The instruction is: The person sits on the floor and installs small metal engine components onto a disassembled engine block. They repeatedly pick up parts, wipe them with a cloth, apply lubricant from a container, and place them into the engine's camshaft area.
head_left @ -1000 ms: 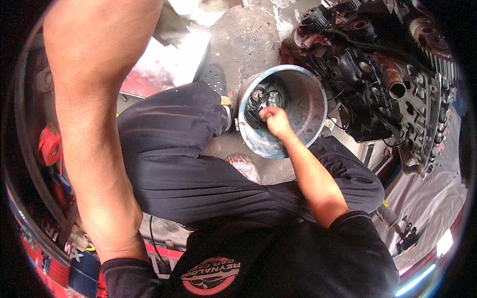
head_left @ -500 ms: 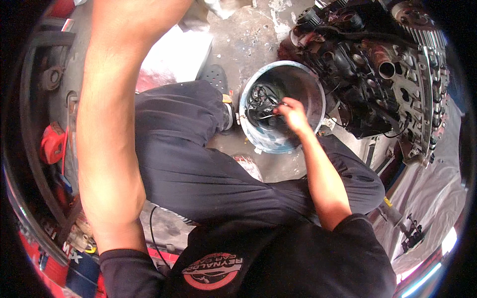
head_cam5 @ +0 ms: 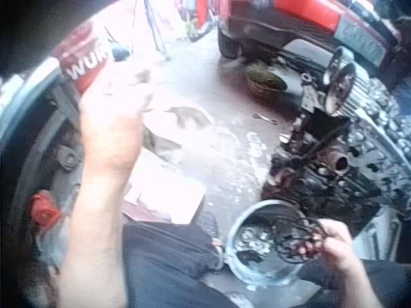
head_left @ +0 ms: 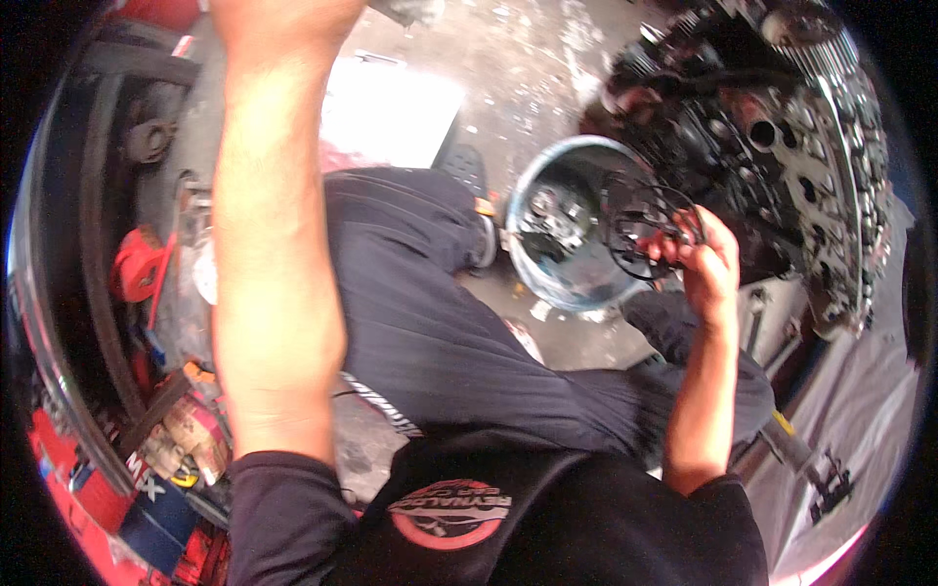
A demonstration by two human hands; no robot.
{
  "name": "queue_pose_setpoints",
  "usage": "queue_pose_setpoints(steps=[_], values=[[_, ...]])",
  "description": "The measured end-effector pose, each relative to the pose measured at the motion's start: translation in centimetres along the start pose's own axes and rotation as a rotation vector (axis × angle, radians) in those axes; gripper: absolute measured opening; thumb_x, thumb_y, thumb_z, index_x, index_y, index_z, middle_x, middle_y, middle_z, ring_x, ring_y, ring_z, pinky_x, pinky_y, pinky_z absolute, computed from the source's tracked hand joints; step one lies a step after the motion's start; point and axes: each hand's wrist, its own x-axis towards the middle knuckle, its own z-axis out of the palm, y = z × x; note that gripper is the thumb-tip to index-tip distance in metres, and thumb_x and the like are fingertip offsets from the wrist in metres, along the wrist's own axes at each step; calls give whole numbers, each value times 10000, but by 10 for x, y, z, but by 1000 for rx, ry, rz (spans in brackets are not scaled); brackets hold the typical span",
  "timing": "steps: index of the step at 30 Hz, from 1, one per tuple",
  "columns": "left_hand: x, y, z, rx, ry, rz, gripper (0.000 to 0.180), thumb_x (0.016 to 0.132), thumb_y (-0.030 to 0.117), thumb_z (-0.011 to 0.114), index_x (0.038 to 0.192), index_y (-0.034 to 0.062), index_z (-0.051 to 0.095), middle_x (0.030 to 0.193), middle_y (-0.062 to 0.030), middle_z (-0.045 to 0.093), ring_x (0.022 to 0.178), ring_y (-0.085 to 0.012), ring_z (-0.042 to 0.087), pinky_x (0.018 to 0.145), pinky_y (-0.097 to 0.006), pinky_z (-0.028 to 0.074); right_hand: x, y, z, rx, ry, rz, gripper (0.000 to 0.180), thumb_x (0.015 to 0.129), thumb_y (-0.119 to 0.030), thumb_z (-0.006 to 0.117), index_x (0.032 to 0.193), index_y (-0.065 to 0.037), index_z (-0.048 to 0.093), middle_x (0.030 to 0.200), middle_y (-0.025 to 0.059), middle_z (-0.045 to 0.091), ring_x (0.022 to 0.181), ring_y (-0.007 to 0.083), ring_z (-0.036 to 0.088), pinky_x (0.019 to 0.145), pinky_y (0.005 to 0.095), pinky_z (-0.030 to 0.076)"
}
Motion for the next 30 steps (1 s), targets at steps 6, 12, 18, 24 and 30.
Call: queue_pose_setpoints(steps=[6,12,18,24,30], values=[[5,-17,-70,-61,362,-289,299,822,-23,737,1106,-79,667,993,-147,736,868,-229,717,806,-332,570,74,-58,119,-268,-279,-119,223,843,-146,581,973,28,626,814,49,633,821,128,627,781,307,528],[-4,20,-60,40,500,-364,327,845,-16,745,1150,-79,645,1014,-139,733,875,-208,716,814,-318,568,210,-10,221,-483,-474,-54,186,890,-199,576,820,-29,606,765,41,657,727,140,619,661,320,488],[-4,-7,-76,83,319,-370,339,855,6,754,1167,-79,651,1033,-138,738,876,-188,714,813,-298,562,271,66,258,-763,-361,-130,434,860,-321,733,1189,-40,697,1050,119,737,928,221,692,866,364,537],[-16,-32,-79,-48,-104,-702,327,976,182,676,1218,-38,680,1129,-88,731,987,-155,691,900,-296,527,276,12,204,-523,48,-500,502,860,-369,716,1211,-12,698,1213,278,680,1154,357,664,977,461,520],[-7,-15,-19,-452,-259,-886,316,1064,180,544,1277,-37,630,1195,-134,703,1059,-200,695,915,-325,560,191,-75,201,-934,75,-1063,386,800,-228,704,1107,6,681,1192,254,622,1186,409,570,985,507,480]])
